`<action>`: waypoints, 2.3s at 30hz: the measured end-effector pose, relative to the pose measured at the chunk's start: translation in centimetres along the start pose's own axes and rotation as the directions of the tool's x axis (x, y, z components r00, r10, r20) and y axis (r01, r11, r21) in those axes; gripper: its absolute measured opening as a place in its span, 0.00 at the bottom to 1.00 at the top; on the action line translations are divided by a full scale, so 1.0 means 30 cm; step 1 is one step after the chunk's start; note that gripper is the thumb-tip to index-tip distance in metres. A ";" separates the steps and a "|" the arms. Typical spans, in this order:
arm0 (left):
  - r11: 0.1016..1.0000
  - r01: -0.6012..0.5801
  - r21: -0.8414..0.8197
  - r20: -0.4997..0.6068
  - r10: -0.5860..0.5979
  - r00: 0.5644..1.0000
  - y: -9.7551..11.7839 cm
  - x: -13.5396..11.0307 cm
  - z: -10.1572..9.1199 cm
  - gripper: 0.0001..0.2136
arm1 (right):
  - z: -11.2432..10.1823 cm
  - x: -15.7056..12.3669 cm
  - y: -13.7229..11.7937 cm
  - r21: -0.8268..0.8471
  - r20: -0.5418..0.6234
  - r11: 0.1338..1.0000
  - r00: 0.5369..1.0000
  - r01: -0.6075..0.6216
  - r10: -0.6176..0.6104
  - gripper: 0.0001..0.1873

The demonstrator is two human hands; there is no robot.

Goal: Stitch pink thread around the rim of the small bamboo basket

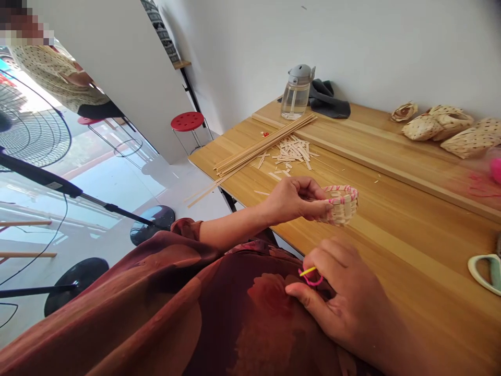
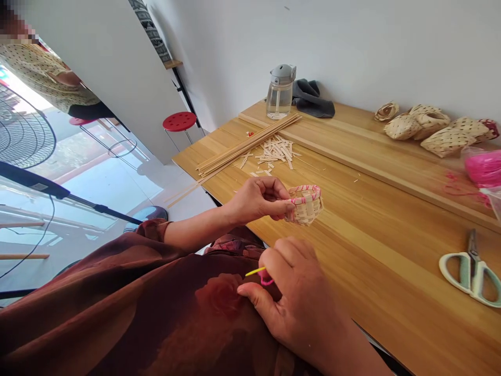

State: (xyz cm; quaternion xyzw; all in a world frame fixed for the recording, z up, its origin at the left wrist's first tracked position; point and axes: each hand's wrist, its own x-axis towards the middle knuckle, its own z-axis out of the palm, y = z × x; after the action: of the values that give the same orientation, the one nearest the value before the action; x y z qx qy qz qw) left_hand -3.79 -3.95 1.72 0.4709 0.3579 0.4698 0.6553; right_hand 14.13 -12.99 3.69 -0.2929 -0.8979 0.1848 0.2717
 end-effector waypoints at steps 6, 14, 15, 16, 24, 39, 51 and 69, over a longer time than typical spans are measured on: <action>1.000 -0.019 0.017 -0.030 0.020 0.999 -0.013 -0.016 -0.017 0.23 | -0.040 -0.040 0.038 -0.066 -0.078 0.976 0.976 -0.208 0.202 0.18; 1.000 0.002 0.000 -0.001 -0.002 1.000 -0.014 -0.039 -0.011 0.26 | -0.034 -0.033 0.059 0.320 -0.020 0.679 0.711 -0.661 0.702 0.22; 1.000 0.002 0.002 0.003 -0.002 1.000 -0.013 -0.043 -0.009 0.27 | -0.032 -0.020 0.056 0.371 0.001 0.633 0.682 -0.680 0.732 0.22; 1.000 0.001 0.005 0.005 -0.001 1.000 -0.013 -0.047 -0.007 0.27 | -0.030 -0.007 0.053 0.410 0.014 0.603 0.666 -0.684 0.746 0.23; 1.000 0.011 0.023 0.035 -0.012 0.999 -0.011 -0.073 -0.002 0.26 | -0.022 0.017 0.094 0.467 0.059 0.611 0.712 -0.640 0.700 0.21; 0.694 -0.412 0.591 0.065 0.468 0.881 -0.071 -0.114 0.018 0.11 | 0.013 0.004 0.075 0.734 0.117 0.383 0.660 -0.561 0.742 0.18; 0.238 -0.590 0.771 0.359 0.603 0.712 -0.076 -0.136 -0.005 0.11 | 0.049 -0.010 0.092 0.830 0.101 0.301 0.658 -0.469 0.746 0.20; -0.056 -0.635 0.771 0.607 0.366 0.705 -0.112 -0.155 -0.036 0.10 | -0.054 -0.064 0.103 -0.166 -0.248 0.846 0.852 -0.507 0.462 0.21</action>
State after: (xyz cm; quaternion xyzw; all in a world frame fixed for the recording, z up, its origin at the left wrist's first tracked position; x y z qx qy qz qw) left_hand -5.23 -8.46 -1.69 0.9123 0.2932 0.2856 0.0150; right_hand 17.72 -11.56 2.71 -0.5566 -0.7776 0.1143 0.2692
